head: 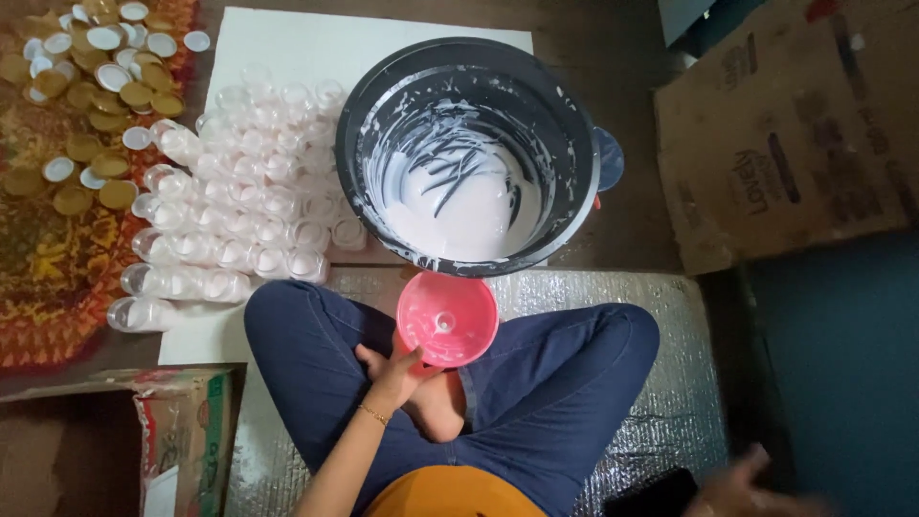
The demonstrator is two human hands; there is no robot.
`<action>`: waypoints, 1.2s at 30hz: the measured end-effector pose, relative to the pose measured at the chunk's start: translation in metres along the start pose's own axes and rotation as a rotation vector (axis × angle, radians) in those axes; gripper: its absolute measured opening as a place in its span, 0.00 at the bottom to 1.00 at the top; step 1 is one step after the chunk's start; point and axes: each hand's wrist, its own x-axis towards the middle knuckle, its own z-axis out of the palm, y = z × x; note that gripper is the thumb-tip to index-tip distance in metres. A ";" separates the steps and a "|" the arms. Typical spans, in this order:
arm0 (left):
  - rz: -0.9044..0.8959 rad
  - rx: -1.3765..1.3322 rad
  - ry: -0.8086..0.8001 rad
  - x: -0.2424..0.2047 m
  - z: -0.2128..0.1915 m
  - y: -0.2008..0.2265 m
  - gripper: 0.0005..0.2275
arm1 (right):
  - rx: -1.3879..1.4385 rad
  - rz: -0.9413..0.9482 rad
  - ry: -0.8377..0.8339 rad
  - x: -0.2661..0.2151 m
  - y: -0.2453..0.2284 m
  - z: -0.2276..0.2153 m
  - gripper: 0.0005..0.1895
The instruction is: A person sits on the floor and manually fills small plastic jars with cream from a large bucket using a small bowl as a scoop.
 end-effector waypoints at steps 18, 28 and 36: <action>0.466 -0.125 -0.026 0.033 -0.040 0.069 0.41 | 0.114 -0.766 -0.932 0.108 -0.344 0.416 0.26; 0.818 0.659 0.237 0.101 -0.009 0.107 0.41 | -0.516 -0.596 -0.919 0.149 -0.389 0.400 0.17; 0.622 0.211 0.254 0.128 -0.028 0.099 0.30 | -0.500 -1.192 0.216 0.117 -0.420 0.259 0.12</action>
